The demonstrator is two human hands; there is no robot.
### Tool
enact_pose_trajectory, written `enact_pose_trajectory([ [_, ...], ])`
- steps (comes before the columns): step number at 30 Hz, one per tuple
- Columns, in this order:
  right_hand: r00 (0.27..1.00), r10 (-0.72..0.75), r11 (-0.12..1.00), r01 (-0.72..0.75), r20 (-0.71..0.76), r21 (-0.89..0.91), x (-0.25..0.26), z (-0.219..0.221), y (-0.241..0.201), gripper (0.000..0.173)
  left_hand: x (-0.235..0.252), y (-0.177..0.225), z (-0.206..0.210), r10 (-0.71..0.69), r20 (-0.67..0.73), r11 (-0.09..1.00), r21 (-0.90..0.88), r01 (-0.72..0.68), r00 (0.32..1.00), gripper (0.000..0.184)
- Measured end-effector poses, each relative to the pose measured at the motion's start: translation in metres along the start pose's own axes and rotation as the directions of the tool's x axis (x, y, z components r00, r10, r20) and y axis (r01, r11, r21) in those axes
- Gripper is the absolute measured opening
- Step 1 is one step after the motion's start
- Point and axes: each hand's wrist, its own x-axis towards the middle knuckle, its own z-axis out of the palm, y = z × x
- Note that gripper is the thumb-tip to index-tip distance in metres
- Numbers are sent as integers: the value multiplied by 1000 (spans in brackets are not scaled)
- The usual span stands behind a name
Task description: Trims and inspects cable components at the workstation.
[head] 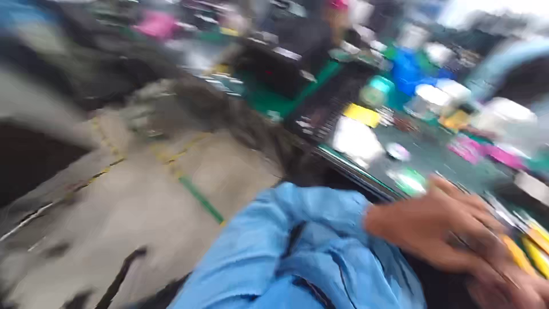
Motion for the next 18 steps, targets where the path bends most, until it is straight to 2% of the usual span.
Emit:
enact_pose_trajectory([
  [3,965,-260,895,226,-37,-386,0,-9,-9,30,13,-2,-18,-90,180,996,-12,94,979,7],
  [5,925,-378,783,296,-40,-547,4,-2,-11,29,15,1,-30,-149,225,989,16,149,963,7],
  [11,849,-520,695,360,-90,-623,-1,10,-12,16,9,8,-29,-205,298,971,-58,232,932,5],
  [18,857,-505,744,373,-102,-554,-2,15,-9,12,7,8,-28,-226,325,952,-126,278,918,6],
])
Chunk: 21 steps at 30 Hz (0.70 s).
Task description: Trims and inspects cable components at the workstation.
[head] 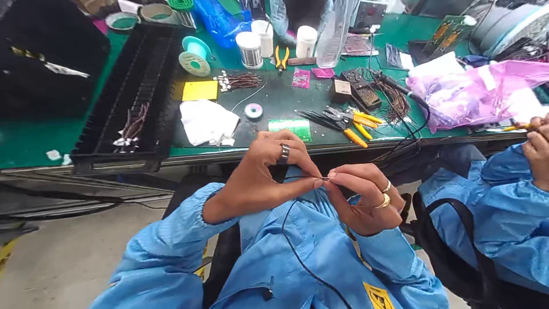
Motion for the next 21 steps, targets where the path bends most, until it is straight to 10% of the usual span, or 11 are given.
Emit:
enact_pose_trajectory([
  [9,986,150,944,-165,74,284,-4,4,2,8,-1,-5,0,19,8,999,-45,-19,1000,5],
  [16,758,516,376,-619,399,690,-4,1,3,6,-3,-1,5,239,-36,936,276,-220,970,6],
  [21,956,250,961,-265,150,83,2,-20,-3,35,-6,3,8,331,-73,862,430,-270,941,7],
])
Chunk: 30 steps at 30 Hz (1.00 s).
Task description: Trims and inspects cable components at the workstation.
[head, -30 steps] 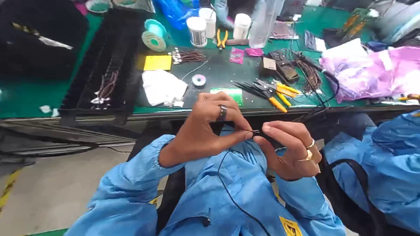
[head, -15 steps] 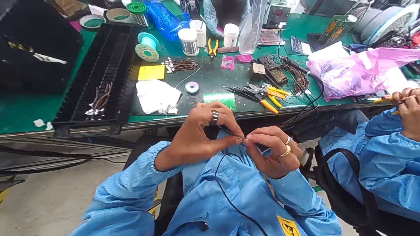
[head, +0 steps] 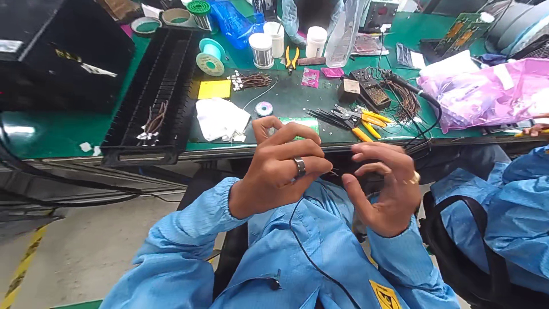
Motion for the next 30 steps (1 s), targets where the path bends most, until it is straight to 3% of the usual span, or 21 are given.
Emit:
enact_pose_trajectory([
  [2,984,-169,963,152,-59,-223,3,-3,-6,33,2,-1,-1,-6,-2,1000,9,6,1000,6],
  [5,965,-249,907,204,-81,-368,2,2,-9,25,2,-1,1,-17,6,1000,3,17,1000,5],
  [12,954,-289,896,240,-79,-375,0,11,3,6,1,-1,6,-30,50,1000,1,30,998,6],
  [15,946,-316,864,255,-74,-434,0,9,5,7,-1,-3,5,-125,207,991,-12,131,970,24],
  [18,932,-361,819,293,-45,-492,2,7,8,8,0,-10,3,-210,417,918,-226,325,884,32],
  [22,902,-431,754,375,24,-539,-1,5,11,16,2,-17,3,-187,557,700,-501,508,809,25],
  [24,889,-457,737,393,24,-550,2,4,13,19,6,-18,6,-221,550,548,-613,569,805,18],
  [26,895,-446,760,362,-28,-540,4,6,15,15,6,-16,9,-275,490,499,-662,559,827,13],
  [30,962,-208,945,151,-179,-290,3,16,17,6,1,-10,17,-372,245,671,-595,441,895,10],
])
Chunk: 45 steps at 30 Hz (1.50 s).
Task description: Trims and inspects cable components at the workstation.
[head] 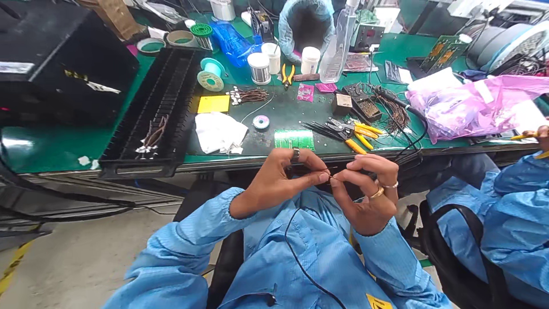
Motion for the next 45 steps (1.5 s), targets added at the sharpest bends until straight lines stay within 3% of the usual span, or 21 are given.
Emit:
enact_pose_trajectory([
  [3,937,332,863,-348,110,367,-3,6,-5,8,-4,-3,5,143,-87,961,251,-117,986,7],
  [6,736,569,368,-628,368,686,-9,10,-13,10,-7,-4,8,273,-99,867,457,-199,957,8],
  [8,568,619,34,-709,542,704,-11,11,-17,11,-8,-4,8,346,-75,791,559,-248,935,10],
  [10,522,600,-64,-724,606,687,-11,8,-18,11,-8,-2,7,396,-45,739,609,-289,917,11],
  [11,583,578,22,-711,572,702,-10,8,-17,10,-7,-1,6,401,-28,731,612,-302,916,11],
  [13,826,433,474,-549,361,688,-6,6,-7,16,-6,4,1,386,-2,751,581,-313,923,10],
  [15,973,177,895,-221,146,387,-1,-2,2,28,-7,10,-3,365,1,786,536,-309,931,9],
  [16,995,65,976,-81,82,201,2,-6,2,28,-7,12,-4,360,2,794,525,-308,933,9],
  [18,993,-114,991,114,5,-66,4,-10,-1,23,-9,16,-3,352,3,803,513,-303,936,9],
  [20,977,-212,962,203,-32,-184,0,-11,-6,20,-12,18,0,337,7,814,500,-295,942,9],
  [28,962,-273,944,267,-3,-195,-7,-13,-11,13,-16,18,6,312,26,826,486,-284,950,12],
  [31,971,-236,967,232,-24,-108,-7,-8,-11,10,-14,18,5,313,47,813,502,-294,949,11],
  [34,998,63,947,-66,20,315,-5,3,-14,6,-9,15,4,363,60,777,531,-337,930,10],
  [35,974,208,826,-224,90,517,-6,6,-17,5,-9,14,4,393,54,755,551,-356,918,10],
  [37,825,452,347,-513,340,785,-8,10,-24,6,-10,10,4,477,63,665,626,-406,877,10],
  [38,718,499,88,-599,486,796,-8,9,-26,7,-10,8,3,523,88,591,680,-434,848,11],
  [39,659,490,-60,-628,571,776,-9,7,-26,8,-11,6,2,561,116,521,720,-458,820,12],
  [40,665,472,-51,-635,579,771,-8,5,-25,8,-11,5,2,584,130,480,740,-470,801,13],
  [41,728,442,91,-617,523,782,-7,2,-23,8,-11,7,1,594,126,474,744,-472,795,12],
  [43,896,315,571,-443,314,691,-2,-8,-17,17,-10,11,2,583,79,531,717,-452,809,9],
  [45,981,147,895,-187,128,406,1,-18,-16,27,-11,15,3,555,33,605,670,-431,831,8],
])
